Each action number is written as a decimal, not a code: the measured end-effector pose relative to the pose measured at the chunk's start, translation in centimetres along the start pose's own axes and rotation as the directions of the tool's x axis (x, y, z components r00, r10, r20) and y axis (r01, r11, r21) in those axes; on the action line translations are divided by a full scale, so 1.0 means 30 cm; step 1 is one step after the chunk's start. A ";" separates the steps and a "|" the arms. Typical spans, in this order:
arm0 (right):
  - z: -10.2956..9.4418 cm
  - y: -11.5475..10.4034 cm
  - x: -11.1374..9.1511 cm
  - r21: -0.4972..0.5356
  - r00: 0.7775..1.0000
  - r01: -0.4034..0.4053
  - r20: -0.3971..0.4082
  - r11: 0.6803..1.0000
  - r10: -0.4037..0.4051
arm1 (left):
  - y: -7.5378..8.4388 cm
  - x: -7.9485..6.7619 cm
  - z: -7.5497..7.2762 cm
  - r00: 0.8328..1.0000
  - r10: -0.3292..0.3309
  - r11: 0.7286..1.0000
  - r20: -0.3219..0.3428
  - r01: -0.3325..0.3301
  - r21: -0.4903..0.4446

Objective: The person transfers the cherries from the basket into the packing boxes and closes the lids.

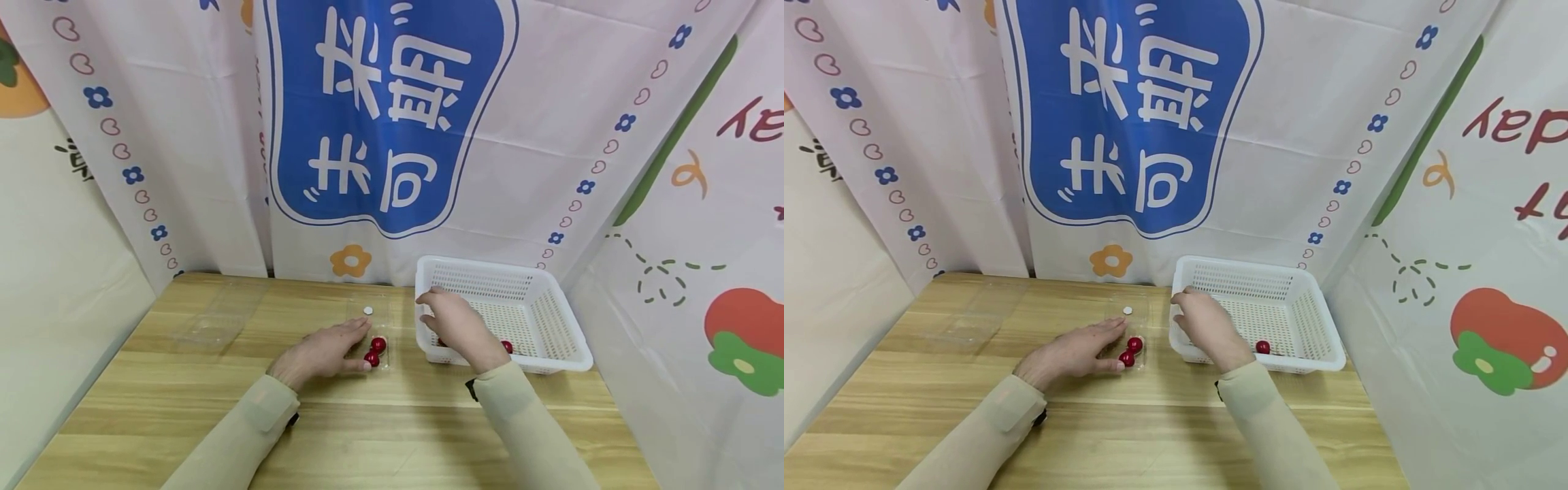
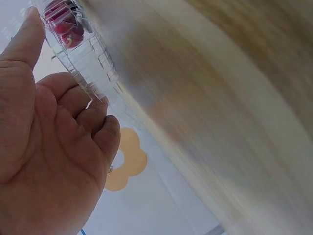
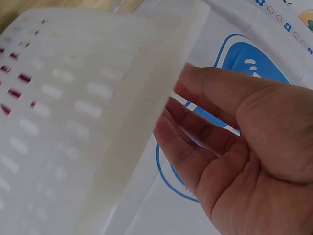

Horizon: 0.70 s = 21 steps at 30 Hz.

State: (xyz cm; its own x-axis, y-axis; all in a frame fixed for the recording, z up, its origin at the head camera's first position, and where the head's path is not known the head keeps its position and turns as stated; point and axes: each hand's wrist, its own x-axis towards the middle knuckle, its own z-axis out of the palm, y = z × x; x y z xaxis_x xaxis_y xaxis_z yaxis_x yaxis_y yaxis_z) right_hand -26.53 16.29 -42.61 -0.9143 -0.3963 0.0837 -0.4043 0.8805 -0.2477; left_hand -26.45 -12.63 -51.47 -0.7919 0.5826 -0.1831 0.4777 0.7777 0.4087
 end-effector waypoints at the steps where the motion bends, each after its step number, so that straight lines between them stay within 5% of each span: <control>1: -0.002 0.009 -0.002 -0.003 1.000 -0.006 0.002 1.000 0.006 | 0.000 -0.001 0.001 1.000 0.000 1.000 0.001 0.000 0.000; 17: 0.009 0.198 -0.042 -0.026 0.994 -0.091 0.062 0.996 0.092 | -0.046 0.012 0.025 1.000 0.011 0.998 -0.009 -0.012 -0.064; 21: 0.007 0.244 -0.061 -0.029 0.990 -0.110 0.081 0.994 0.112 | -0.014 0.000 0.005 1.000 -0.009 0.999 0.006 0.010 -0.033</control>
State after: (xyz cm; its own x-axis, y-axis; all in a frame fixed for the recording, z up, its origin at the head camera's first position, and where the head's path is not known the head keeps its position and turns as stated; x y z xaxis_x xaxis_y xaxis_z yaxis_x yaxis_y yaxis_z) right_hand -27.80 23.39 -44.77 -0.9487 -0.3152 -0.0231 -0.3021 0.9258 -0.2270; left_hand -26.57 -12.92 -51.78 -0.7942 0.5766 -0.1919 0.4572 0.7750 0.4363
